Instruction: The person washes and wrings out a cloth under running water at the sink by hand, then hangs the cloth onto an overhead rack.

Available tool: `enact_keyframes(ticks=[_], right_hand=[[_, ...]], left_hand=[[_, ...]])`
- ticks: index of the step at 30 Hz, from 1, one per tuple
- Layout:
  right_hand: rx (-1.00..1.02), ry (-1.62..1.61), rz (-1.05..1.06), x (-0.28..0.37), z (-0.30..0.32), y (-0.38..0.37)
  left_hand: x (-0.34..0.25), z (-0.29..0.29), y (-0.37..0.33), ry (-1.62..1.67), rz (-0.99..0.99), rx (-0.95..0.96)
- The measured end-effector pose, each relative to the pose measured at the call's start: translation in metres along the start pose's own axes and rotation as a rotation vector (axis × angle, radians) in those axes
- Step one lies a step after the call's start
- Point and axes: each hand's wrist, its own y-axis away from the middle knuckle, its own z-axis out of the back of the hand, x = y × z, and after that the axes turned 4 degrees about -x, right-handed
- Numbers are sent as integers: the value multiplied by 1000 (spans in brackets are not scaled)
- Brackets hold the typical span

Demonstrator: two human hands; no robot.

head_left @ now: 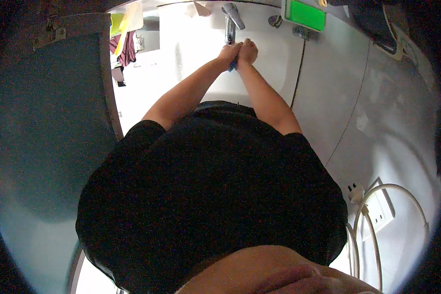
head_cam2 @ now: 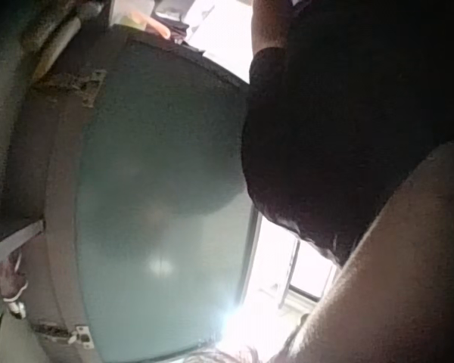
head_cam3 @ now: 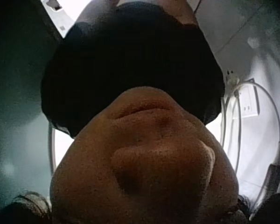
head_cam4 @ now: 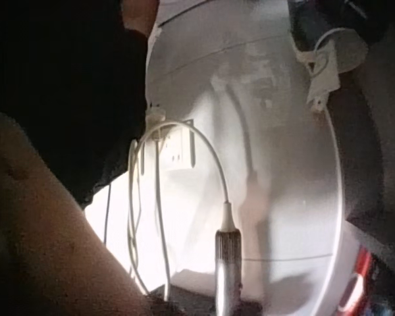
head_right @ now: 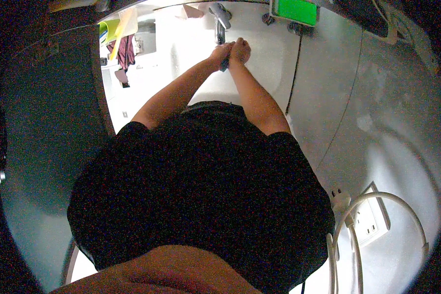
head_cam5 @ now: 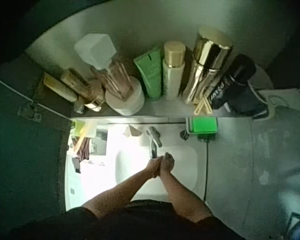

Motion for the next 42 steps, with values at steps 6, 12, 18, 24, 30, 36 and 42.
enact_keyframes(ticks=[6, 12, 18, 24, 30, 36, 42], right_hand=[[-12, 396, 256, -14, -15, 27], [45, 390, 129, -10, 21, -42], [835, 639, 296, -23, 76, -78], [596, -324, -212, -11, 84, -38], [558, -252, -98, -11, 24, -5], [341, -206, -57, -48, 19, -46], [192, 394, 112, -22, -25, 44]], left_hand=[[-32, 14, 3, 604, 323, -7], [-51, 11, 24, 675, 522, 349], [-59, 30, 22, 771, 237, 202], [-36, 51, 6, 711, 241, 129], [-28, 11, 14, 488, 169, -45], [-48, -17, 34, 325, 349, -48], [24, 43, -10, 516, 340, -210]])
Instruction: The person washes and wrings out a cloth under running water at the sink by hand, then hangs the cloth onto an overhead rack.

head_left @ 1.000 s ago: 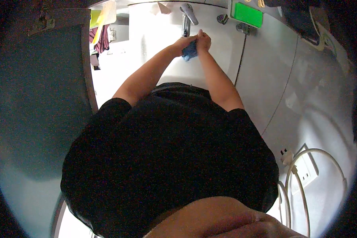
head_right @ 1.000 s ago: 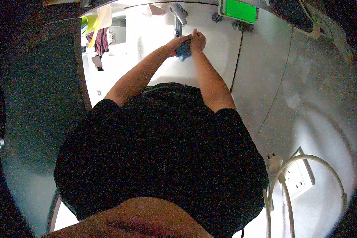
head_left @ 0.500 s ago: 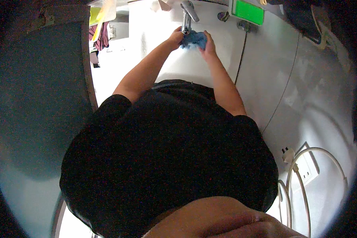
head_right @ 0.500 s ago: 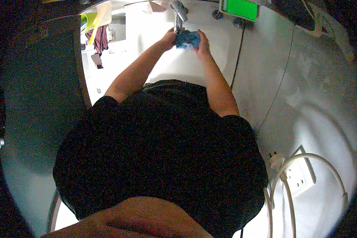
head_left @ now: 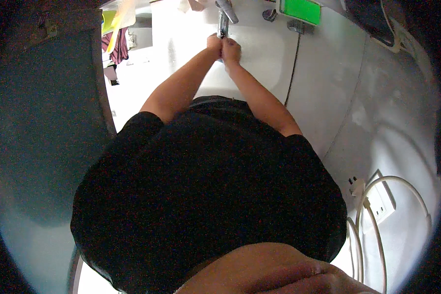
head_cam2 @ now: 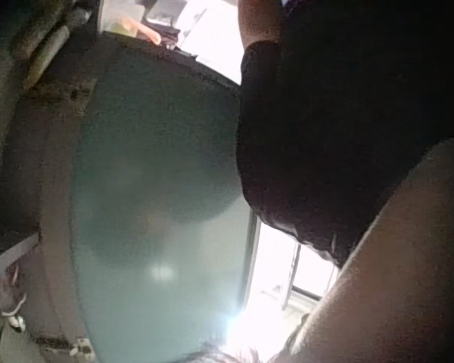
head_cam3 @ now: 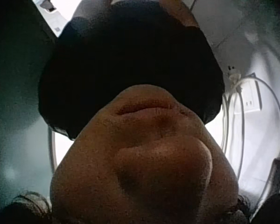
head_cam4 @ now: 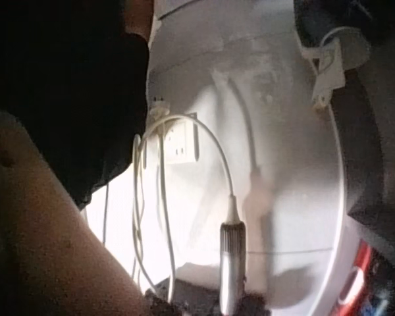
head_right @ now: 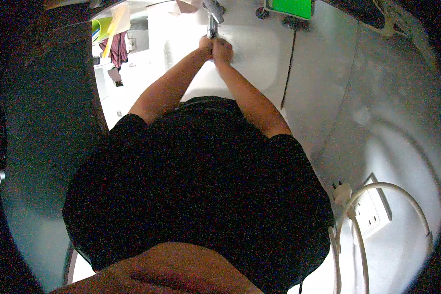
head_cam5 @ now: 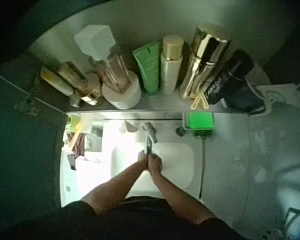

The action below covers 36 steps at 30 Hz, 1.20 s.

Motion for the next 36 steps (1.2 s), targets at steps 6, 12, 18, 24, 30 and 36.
enact_keyframes(ticks=[6, 12, 18, 24, 30, 36], right_hand=[[-97, -586, -159, -26, 46, -71], [26, -212, -5, -18, 6, -25], [-25, -626, -185, -77, 33, -90], [391, -346, -80, -70, 86, -100], [726, -379, 124, -58, 99, -53], [550, -247, 383, -56, 82, -37]], left_hand=[[5, -78, 40, -246, -152, 144], [-15, -28, 6, -224, -76, 71], [-17, -65, 68, 3, 276, 314], [-31, -27, 61, 152, 217, 320], [-44, -19, 65, 287, 76, 555], [-52, -7, 69, 315, 105, 598]])
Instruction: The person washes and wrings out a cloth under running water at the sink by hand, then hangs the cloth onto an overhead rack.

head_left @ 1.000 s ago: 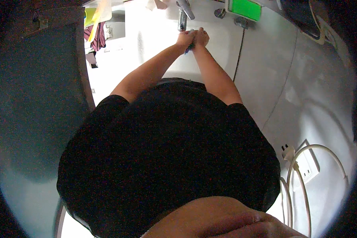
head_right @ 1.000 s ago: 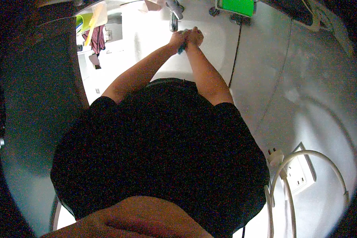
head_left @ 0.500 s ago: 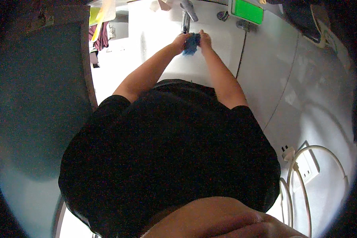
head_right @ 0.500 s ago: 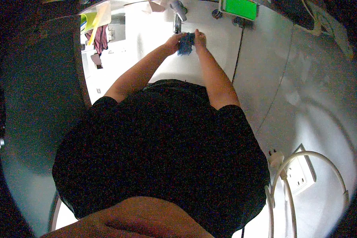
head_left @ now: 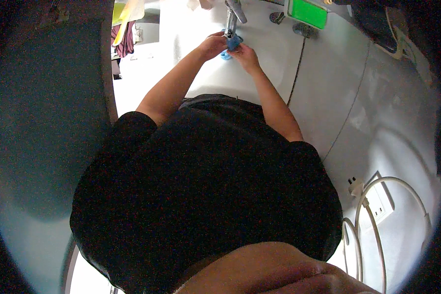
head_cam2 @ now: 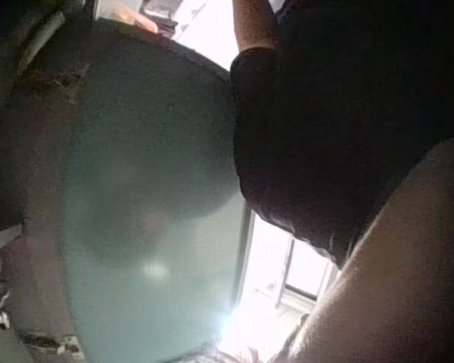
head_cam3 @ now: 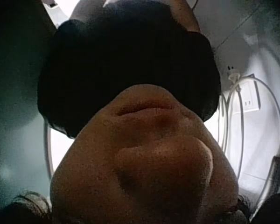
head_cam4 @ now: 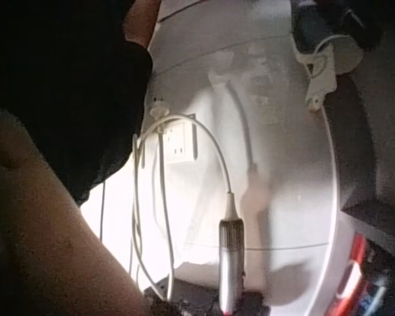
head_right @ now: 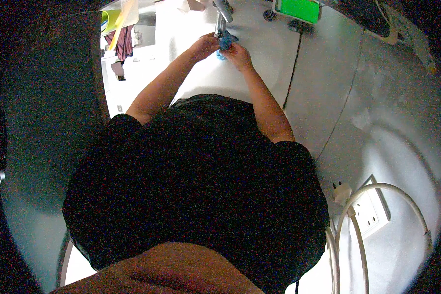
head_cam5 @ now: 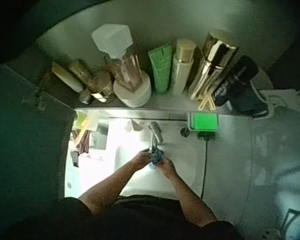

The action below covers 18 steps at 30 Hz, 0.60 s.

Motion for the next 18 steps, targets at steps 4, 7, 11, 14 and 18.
enact_keyframes(ticks=[4, 7, 11, 14, 18], right_hand=[[-186, 342, 7, -7, 4, -3], [-239, 393, -115, 19, -1, 6], [-393, 538, 37, 33, 3, 11], [-539, 368, 74, 54, 4, 21], [-295, 212, -80, 58, 22, 18]], left_hand=[[-1, -13, 3, -11, -5, 57], [-1, -19, 14, -119, -40, -52], [18, 3, -2, -503, -109, -83], [27, 1, -5, -782, -153, -75], [33, -11, -12, -1056, -284, -30]])
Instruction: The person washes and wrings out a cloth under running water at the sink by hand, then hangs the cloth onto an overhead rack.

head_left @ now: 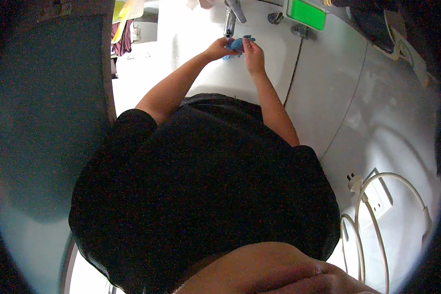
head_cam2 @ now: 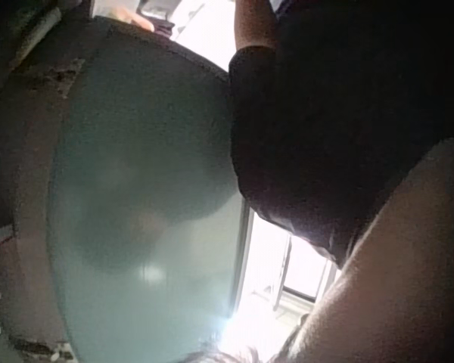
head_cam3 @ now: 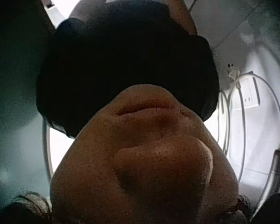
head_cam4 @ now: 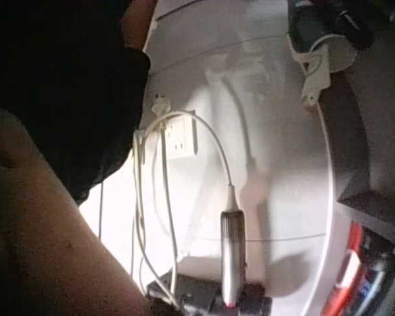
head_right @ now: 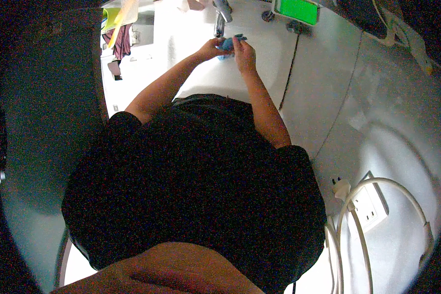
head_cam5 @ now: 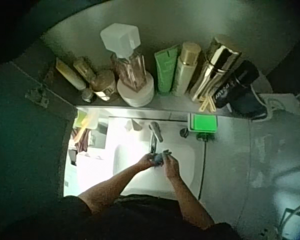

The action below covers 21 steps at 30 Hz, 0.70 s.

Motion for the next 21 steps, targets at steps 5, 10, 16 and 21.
enact_keyframes(ticks=[5, 10, 16, 21], right_hand=[[-208, -150, 148, 5, 4, -19], [43, -1093, -302, 48, 15, -8], [238, -1215, -497, 57, 11, -9], [396, -1306, -480, 90, 25, 4]], left_hand=[[26, 4, -21, -190, 245, -104], [18, -2, -14, -802, -501, -218], [-39, -24, 3, -142, -305, -181], [4, -15, -5, -251, -379, -47]])
